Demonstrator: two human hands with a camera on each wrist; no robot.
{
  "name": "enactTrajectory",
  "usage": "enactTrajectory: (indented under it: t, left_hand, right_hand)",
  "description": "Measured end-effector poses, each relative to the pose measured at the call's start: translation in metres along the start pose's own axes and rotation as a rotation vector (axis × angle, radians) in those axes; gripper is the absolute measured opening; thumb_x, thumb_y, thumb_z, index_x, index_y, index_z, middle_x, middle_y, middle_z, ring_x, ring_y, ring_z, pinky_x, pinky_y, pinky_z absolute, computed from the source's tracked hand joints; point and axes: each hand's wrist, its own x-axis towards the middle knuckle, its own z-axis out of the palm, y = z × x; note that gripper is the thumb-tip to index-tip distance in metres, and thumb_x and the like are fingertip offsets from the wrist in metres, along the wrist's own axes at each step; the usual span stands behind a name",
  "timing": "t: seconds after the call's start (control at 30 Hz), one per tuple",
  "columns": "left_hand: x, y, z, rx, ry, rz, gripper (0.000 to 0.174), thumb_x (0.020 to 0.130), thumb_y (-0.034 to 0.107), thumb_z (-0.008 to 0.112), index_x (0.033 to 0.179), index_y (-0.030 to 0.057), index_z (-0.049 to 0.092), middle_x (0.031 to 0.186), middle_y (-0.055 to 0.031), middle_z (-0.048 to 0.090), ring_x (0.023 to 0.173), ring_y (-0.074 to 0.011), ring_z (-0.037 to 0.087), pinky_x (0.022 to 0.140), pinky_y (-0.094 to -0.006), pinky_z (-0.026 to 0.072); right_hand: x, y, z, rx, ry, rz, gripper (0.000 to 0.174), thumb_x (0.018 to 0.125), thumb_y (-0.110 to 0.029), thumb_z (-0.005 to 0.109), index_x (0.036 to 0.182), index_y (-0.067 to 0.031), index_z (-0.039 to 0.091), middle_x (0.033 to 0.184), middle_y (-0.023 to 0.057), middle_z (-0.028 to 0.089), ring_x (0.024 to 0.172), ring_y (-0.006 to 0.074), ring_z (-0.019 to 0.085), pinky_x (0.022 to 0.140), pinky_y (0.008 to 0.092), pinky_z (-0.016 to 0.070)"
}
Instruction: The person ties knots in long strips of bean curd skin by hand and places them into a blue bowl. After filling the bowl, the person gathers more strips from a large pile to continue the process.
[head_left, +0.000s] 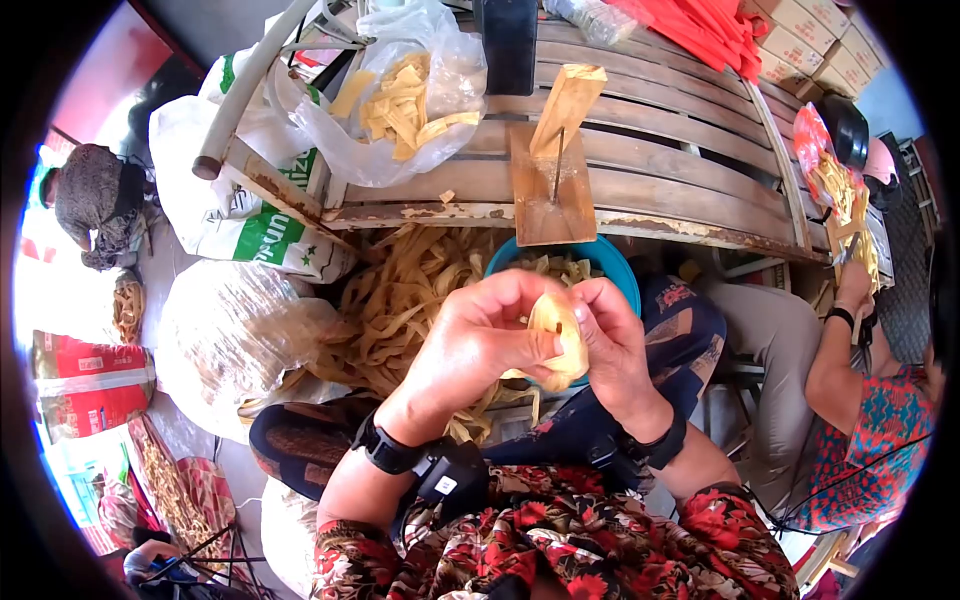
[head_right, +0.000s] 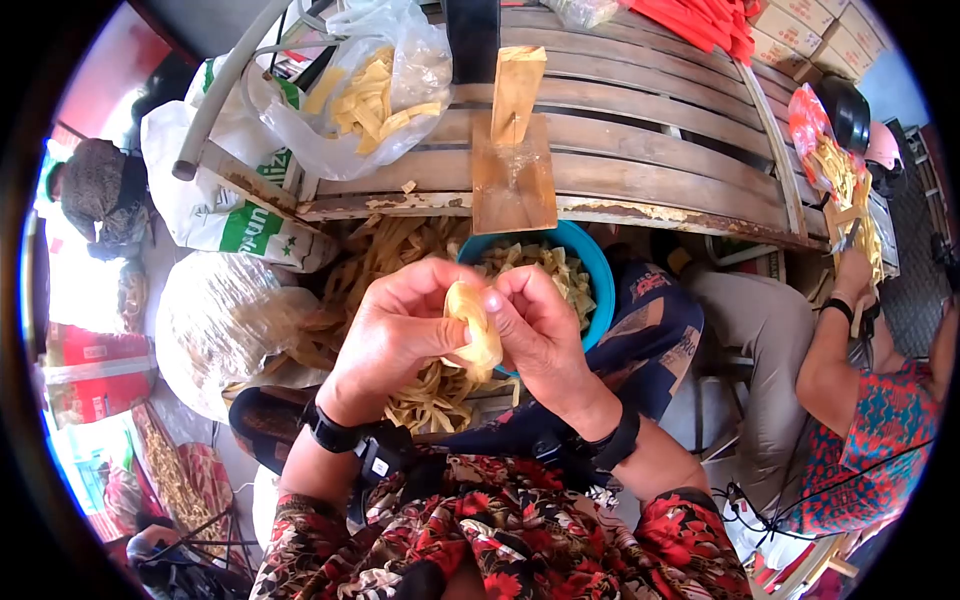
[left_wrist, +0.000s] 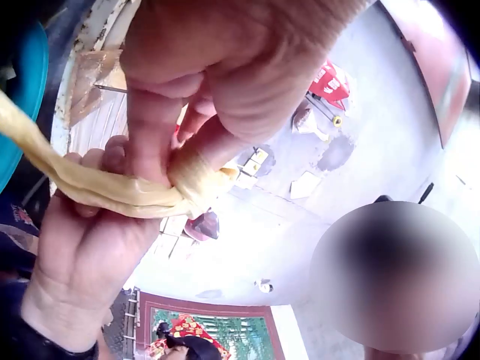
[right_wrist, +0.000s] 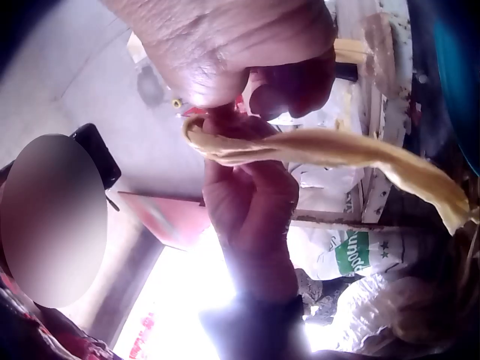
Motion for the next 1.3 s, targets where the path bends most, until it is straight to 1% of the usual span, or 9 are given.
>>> enactTrajectory:
  t: [0.27,0.4,0.63,0.73,0.87,0.97,1.07,1.2,1.3]
  left_hand:
    - [-0.007,-0.014,0.007,0.531,0.143,0.343,0.019,0.078,0.000,0.065,0.097,-0.0009,0.060,0.084,-0.0068,0.065,0.075,-0.0075,0.059,0.064,-0.0228,0.0493]
    - [-0.007,-0.016,-0.010,-0.084,0.030,0.038,0.027,0.078,-0.004,0.060,0.104,0.0001,0.054,0.094,-0.0078,0.064,0.082,-0.0135,0.061,0.072,-0.0244,0.0493]
    - [-0.018,-0.010,-0.007,-0.198,-0.203,-0.333,0.022,0.085,0.016,0.059,0.098,-0.0012,0.056,0.076,-0.0064,0.060,0.060,-0.0134,0.059,0.060,-0.0227,0.0477]
    - [-0.014,-0.011,-0.005,0.043,-0.058,-0.273,0.027,0.086,0.024,0.062,0.096,-0.0011,0.058,0.072,-0.0041,0.059,0.056,-0.0115,0.056,0.054,-0.0208,0.0444]
    - [-0.015,-0.009,0.010,0.339,0.037,-0.096,0.024,0.087,0.025,0.063,0.091,0.0025,0.059,0.068,0.0007,0.055,0.055,-0.0056,0.050,0.048,-0.0196,0.0389]
    - [-0.017,-0.015,-0.006,0.261,-0.005,0.054,0.017,0.085,0.014,0.066,0.094,-0.0004,0.062,0.075,0.0021,0.060,0.069,-0.0033,0.052,0.061,-0.0181,0.0416]
    - [-0.019,-0.005,-0.032,0.363,0.071,0.080,0.009,0.083,0.007,0.066,0.088,-0.0005,0.066,0.079,0.0010,0.063,0.071,-0.0041,0.053,0.064,-0.0182,0.0423]
    - [-0.012,0.001,-0.028,0.514,0.088,0.162,0.010,0.081,0.008,0.069,0.087,-0.0001,0.067,0.077,0.0002,0.063,0.070,-0.0056,0.055,0.062,-0.0216,0.0438]
    - [0.000,0.003,-0.019,0.729,0.019,0.308,0.011,0.078,0.008,0.071,0.086,0.0013,0.067,0.076,-0.0041,0.064,0.069,-0.0100,0.059,0.060,-0.0244,0.0454]
  right_hand:
    - [-0.014,-0.017,0.004,-0.143,0.009,-0.050,0.046,0.088,0.001,0.054,0.130,-0.0037,0.037,0.102,0.0061,0.054,0.075,0.0034,0.050,0.065,0.0181,0.0439]
    - [-0.021,-0.043,0.002,0.354,-0.137,0.260,0.053,0.085,0.000,0.057,0.133,-0.0036,0.035,0.094,0.0074,0.059,0.056,0.0029,0.046,0.048,0.0175,0.0384]
    - [-0.014,-0.028,-0.001,-0.077,-0.158,0.021,0.050,0.088,-0.006,0.058,0.133,-0.0030,0.037,0.093,0.0046,0.061,0.059,0.0014,0.047,0.052,0.0160,0.0393]
    - [-0.022,-0.028,-0.004,-0.501,0.003,-0.124,0.032,0.090,-0.015,0.060,0.116,-0.0003,0.049,0.088,0.0018,0.060,0.066,0.0020,0.048,0.060,0.0185,0.0411]
    - [-0.018,-0.039,-0.003,-0.469,-0.076,0.148,0.027,0.094,-0.023,0.053,0.076,-0.0035,0.053,0.065,-0.0056,0.046,0.059,0.0016,0.038,0.049,0.0195,0.0317]
    - [-0.029,-0.047,-0.015,-0.036,-0.033,0.218,0.023,0.097,-0.020,0.047,0.084,-0.0027,0.055,0.064,-0.0033,0.050,0.051,0.0024,0.042,0.044,0.0184,0.0326]
    - [-0.027,-0.057,-0.021,-0.321,-0.108,0.176,0.027,0.098,-0.021,0.043,0.092,0.0017,0.057,0.066,-0.0001,0.053,0.052,0.0040,0.046,0.046,0.0185,0.0372]
    - [0.003,-0.049,-0.042,-0.415,-0.137,0.056,0.035,0.098,-0.027,0.044,0.104,0.0039,0.059,0.084,0.0067,0.064,0.079,0.0121,0.060,0.072,0.0255,0.0483]
    - [0.021,-0.055,-0.046,-0.444,-0.359,0.297,0.036,0.097,-0.031,0.045,0.102,0.0012,0.060,0.083,0.0067,0.065,0.073,0.0112,0.062,0.065,0.0238,0.0486]
